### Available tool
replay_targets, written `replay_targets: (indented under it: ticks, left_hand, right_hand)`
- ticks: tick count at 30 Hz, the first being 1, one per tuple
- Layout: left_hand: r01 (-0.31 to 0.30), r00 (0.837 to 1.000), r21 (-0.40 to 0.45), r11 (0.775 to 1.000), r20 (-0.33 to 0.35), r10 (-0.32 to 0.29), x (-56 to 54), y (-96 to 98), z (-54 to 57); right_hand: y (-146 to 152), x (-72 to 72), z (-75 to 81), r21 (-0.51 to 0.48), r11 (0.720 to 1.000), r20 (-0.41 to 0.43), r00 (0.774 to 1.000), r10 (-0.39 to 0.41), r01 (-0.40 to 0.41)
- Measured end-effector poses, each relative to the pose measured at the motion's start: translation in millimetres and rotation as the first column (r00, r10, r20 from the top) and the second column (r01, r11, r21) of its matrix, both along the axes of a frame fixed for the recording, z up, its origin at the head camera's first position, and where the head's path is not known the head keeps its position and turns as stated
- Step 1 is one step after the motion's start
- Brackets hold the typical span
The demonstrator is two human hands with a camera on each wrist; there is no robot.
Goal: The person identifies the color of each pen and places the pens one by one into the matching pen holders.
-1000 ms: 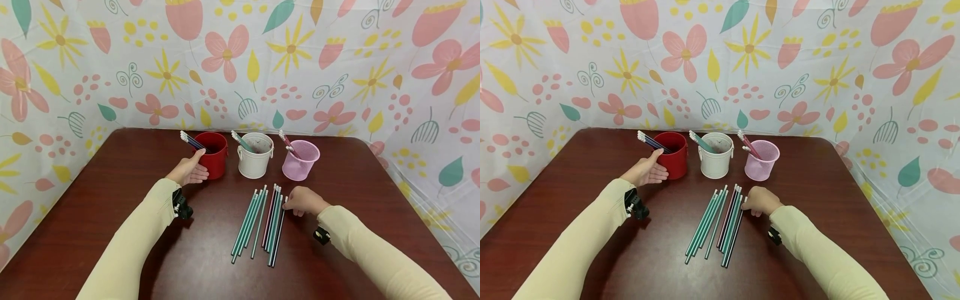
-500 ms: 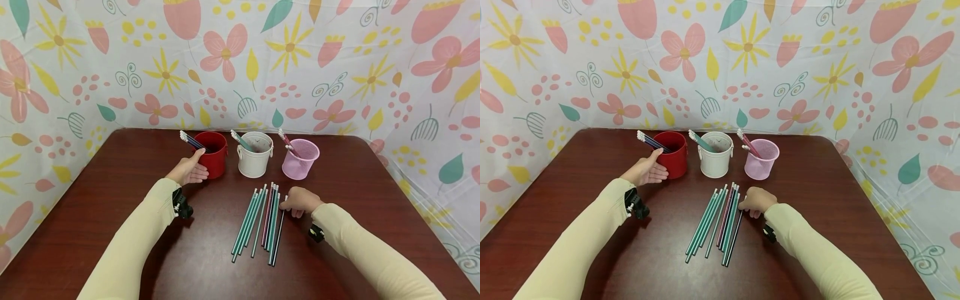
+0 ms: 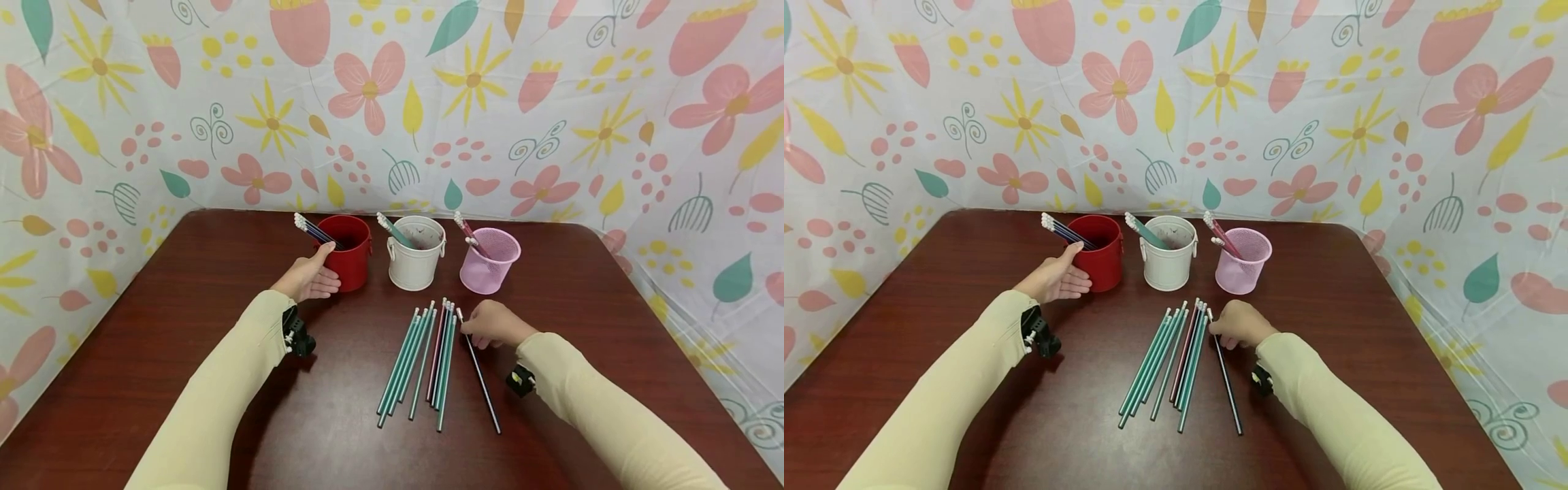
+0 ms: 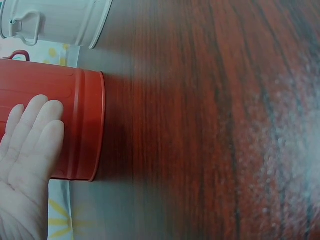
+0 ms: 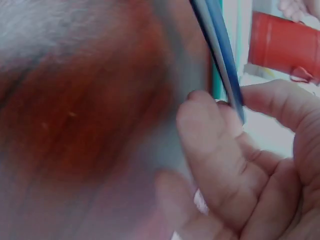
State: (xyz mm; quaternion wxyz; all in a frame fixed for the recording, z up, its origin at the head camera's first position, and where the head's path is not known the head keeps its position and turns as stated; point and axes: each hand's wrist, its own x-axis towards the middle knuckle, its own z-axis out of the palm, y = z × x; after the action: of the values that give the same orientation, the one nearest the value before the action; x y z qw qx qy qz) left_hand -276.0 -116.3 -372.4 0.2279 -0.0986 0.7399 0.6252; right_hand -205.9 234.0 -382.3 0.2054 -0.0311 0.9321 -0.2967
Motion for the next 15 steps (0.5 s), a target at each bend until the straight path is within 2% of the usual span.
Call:
replay_targets:
  ticks: [6,15]
  left_hand:
    - [-0.007,1.000,0.004,1.000,0.002,0.007,0.6,0.7,1.0]
    - [0.005,1.000,-0.002,1.000,0.001,-0.005,1.2,0.5,0.0]
  right_hand:
    - [1.9,0.7,10.9,-0.171,0.985,-0.054,0.998,-0.041,0.031]
    - [3.2,0.3,28.3,-0.285,0.958,-0.159,0.984,-0.083,0.034]
